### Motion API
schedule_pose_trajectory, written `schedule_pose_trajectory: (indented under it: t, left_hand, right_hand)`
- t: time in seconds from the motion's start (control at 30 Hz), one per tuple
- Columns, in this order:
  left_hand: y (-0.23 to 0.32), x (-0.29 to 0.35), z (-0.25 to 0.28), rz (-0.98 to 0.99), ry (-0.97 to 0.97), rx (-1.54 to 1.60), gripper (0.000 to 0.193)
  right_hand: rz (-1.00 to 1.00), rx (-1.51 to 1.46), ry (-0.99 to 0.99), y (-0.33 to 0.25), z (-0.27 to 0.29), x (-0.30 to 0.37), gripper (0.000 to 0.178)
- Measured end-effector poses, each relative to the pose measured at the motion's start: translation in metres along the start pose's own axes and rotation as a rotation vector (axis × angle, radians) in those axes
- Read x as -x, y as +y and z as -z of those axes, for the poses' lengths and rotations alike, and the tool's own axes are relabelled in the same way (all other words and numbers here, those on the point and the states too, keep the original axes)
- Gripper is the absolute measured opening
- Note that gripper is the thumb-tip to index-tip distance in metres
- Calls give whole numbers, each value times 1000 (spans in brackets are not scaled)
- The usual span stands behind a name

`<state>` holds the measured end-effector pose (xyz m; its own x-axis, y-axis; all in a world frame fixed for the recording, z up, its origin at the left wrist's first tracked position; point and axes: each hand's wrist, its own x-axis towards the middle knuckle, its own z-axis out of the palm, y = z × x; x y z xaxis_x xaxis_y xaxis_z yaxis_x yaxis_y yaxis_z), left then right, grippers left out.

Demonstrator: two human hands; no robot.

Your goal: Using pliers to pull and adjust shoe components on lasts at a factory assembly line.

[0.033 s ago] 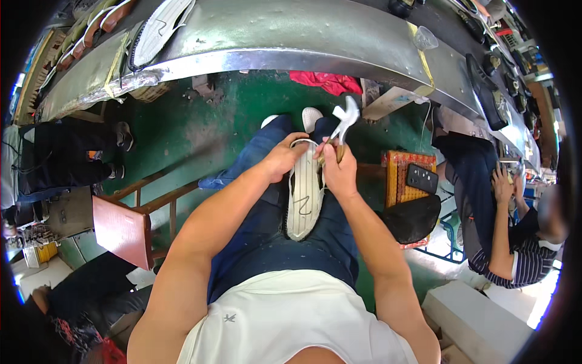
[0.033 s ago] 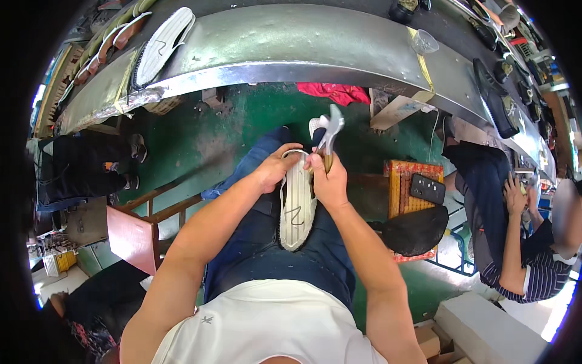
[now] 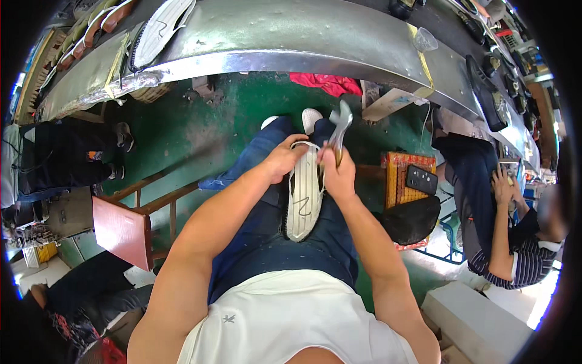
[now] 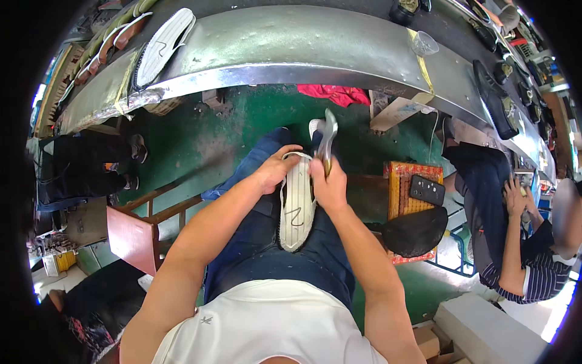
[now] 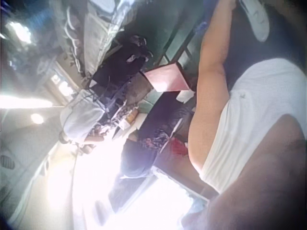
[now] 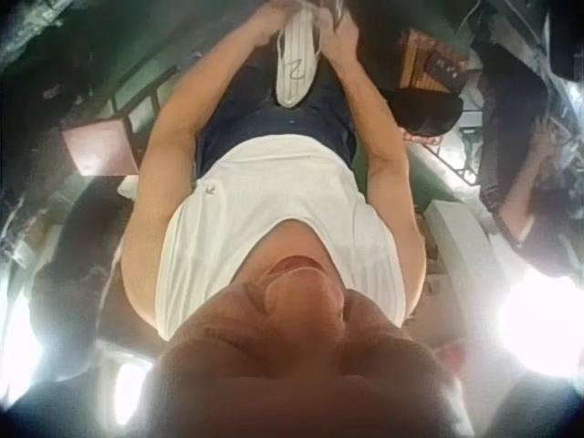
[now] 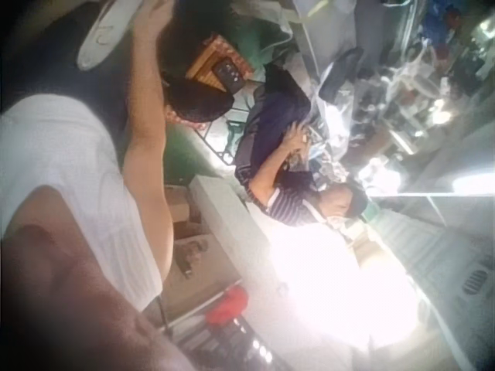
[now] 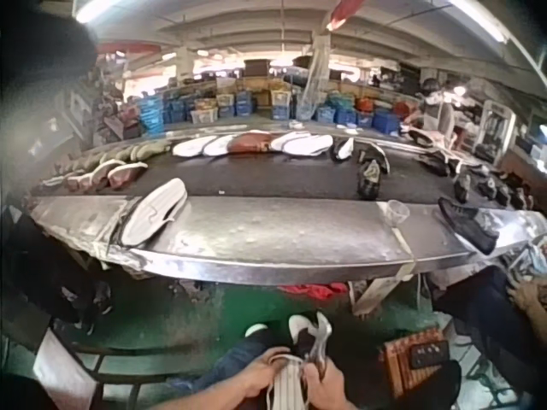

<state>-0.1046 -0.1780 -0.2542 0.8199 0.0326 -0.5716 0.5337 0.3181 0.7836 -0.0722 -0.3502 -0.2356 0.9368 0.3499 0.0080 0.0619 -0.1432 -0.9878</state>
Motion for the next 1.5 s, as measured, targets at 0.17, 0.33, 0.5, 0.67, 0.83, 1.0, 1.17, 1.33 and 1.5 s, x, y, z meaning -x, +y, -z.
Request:
schedule_pose_trajectory:
  t: [0.17, 0.33, 0.5, 0.67, 0.83, 1.0, 1.17, 1.33, 1.5]
  left_hand:
    - [-6, -6, 0, -68, 56, -78, 37]
    - [10, 29, 17, -156, 124, 74, 37]
    - [59, 125, -3, -845, 147, -357, 81]
    - [41, 149, -25, -1357, 28, -703, 113]
    - [-37, 129, -21, -1286, -63, -940, 126]
    - [-40, 143, -39, -958, -76, -723, 79]
    - [-67, 134, -64, -849, 205, -381, 57]
    - [-60, 130, -72, -934, 289, -307, 54]
    - [-55, 132, -71, -892, 172, -275, 55]
  right_hand:
    - [-392, -499, -114, 48, 53, 110, 64]
    - [-628, -481, -261, -63, 103, 142, 61]
    - [33, 799, -650, -89, 122, 153, 43]
    - [-903, -522, -414, -66, 86, 118, 74]
    - [-1097, -984, -311, -24, 33, 88, 61]
    - [-1157, -898, -307, -21, 47, 104, 47]
    - [-1077, -586, 3, -18, 18, 118, 44]
    - [-1096, -746, 66, -41, 11, 133, 44]
    - [-1119, -814, 139, -46, 10, 153, 39]
